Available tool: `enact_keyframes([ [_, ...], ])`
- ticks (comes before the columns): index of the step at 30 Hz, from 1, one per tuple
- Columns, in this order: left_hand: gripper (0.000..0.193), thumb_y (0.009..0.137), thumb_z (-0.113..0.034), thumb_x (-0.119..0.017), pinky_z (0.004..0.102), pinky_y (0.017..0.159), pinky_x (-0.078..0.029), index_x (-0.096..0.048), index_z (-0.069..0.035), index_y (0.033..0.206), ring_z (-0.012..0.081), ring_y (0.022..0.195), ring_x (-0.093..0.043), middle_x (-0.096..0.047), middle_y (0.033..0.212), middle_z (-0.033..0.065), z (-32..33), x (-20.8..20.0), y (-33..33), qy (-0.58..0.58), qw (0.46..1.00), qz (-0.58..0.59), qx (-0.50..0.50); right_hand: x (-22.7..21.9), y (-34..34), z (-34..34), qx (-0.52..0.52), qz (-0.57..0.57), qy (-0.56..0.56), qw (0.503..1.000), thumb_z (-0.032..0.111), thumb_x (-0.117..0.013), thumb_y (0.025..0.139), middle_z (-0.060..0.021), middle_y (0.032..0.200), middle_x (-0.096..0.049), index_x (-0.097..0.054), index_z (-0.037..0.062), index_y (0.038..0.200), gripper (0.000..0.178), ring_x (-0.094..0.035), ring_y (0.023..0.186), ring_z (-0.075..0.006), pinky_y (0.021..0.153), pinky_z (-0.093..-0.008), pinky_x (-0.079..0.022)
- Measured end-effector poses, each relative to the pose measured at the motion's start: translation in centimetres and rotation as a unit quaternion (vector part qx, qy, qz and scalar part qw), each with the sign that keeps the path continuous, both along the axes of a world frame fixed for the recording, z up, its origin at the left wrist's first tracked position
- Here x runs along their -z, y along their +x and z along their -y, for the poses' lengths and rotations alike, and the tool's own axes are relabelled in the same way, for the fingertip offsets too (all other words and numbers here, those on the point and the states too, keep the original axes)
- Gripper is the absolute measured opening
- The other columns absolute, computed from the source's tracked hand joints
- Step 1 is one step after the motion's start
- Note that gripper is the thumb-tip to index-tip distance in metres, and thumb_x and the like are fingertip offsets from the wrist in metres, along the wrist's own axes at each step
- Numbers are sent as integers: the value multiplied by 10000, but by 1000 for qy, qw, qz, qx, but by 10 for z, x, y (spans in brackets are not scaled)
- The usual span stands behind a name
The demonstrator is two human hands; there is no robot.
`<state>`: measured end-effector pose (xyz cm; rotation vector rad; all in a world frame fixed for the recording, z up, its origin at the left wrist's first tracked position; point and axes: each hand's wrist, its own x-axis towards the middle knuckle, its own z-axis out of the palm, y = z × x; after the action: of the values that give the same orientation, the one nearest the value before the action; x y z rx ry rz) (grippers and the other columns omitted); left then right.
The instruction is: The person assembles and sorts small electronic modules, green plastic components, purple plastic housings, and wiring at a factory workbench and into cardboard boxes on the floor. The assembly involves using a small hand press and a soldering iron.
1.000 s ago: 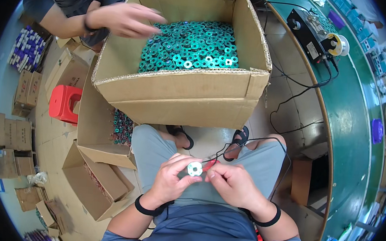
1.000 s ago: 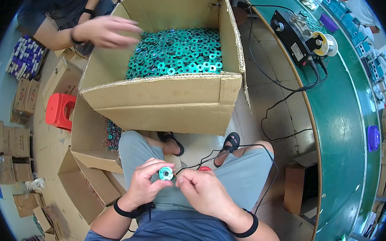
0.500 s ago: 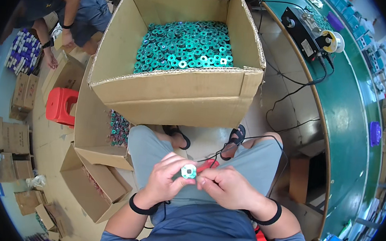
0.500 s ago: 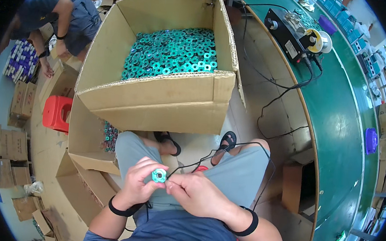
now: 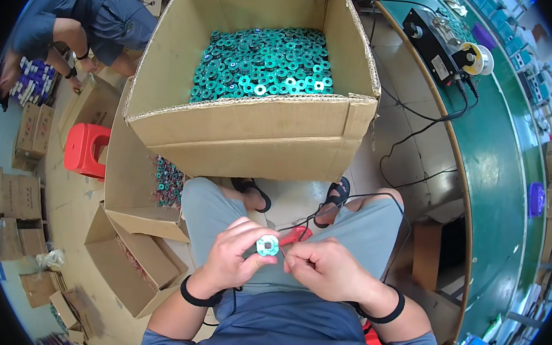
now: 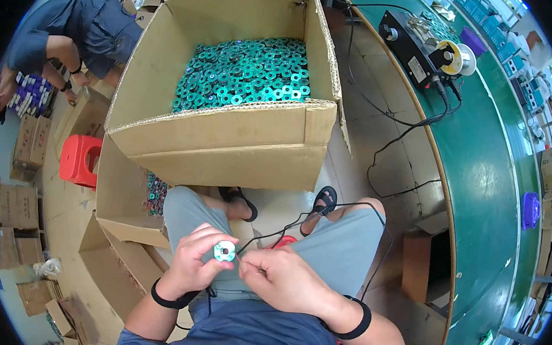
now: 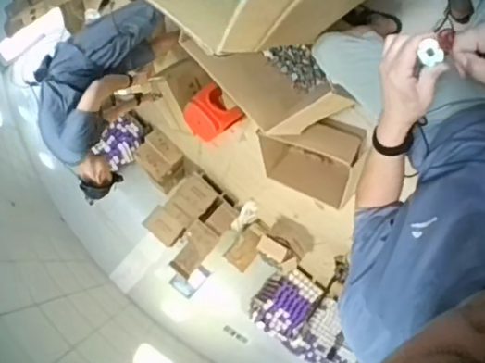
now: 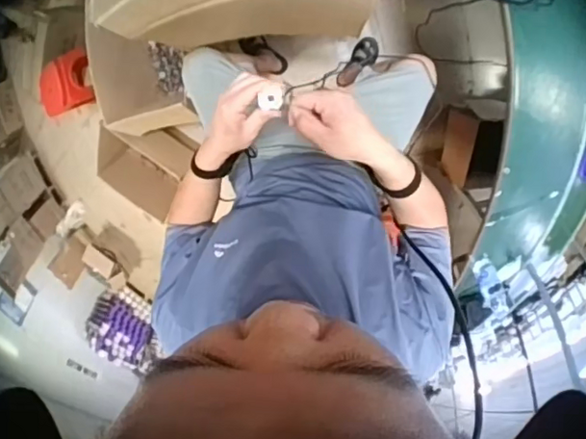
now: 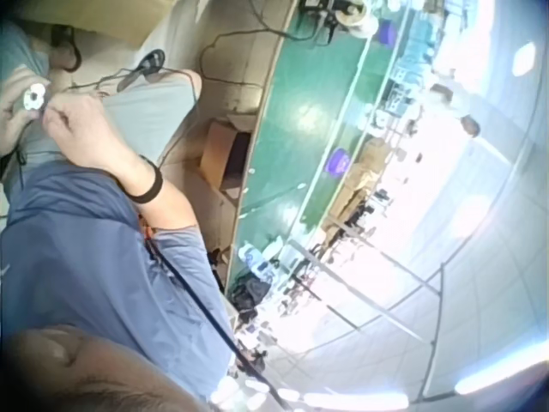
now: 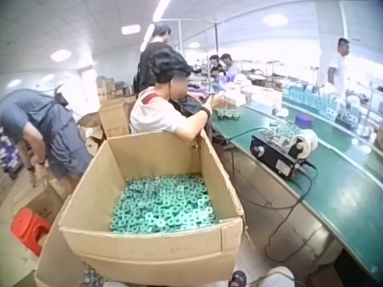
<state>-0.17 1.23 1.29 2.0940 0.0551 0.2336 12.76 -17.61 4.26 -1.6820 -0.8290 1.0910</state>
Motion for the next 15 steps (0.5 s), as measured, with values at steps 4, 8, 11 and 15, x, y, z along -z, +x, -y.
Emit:
enact_keyframes([
  [4,381,756,-244,-817,371,730,-493,-689,-28,1042,293,794,-600,-668,885,105,5,1,0,11,1000,-1,20,-5,2,-2,-16,18,40,999,68,-557,896,-85,655,-596,-648,39,840,111,-575,583,-165,562,-320,-456],
  [8,387,754,-236,-815,367,730,-489,-687,-34,1058,290,791,-598,-661,873,97,3,-6,1,-2,1000,1,28,9,0,3,-24,24,40,999,54,-561,880,-80,633,-585,-644,39,820,103,-570,562,-164,549,-318,-449],
  [11,385,756,-236,-813,367,730,-486,-686,-41,1062,289,781,-591,-652,861,99,2,0,6,8,999,-8,51,1,12,-1,-16,26,-26,999,48,-565,870,-96,624,-578,-627,31,794,100,-579,555,-205,551,-335,-449],
  [15,376,754,-223,-811,375,704,-475,-681,-32,1052,303,764,-576,-632,838,104,1,-7,11,-9,998,31,47,1,5,5,-70,42,36,996,62,-578,875,-103,639,-594,-643,40,815,91,-591,566,-180,560,-339,-463],
])
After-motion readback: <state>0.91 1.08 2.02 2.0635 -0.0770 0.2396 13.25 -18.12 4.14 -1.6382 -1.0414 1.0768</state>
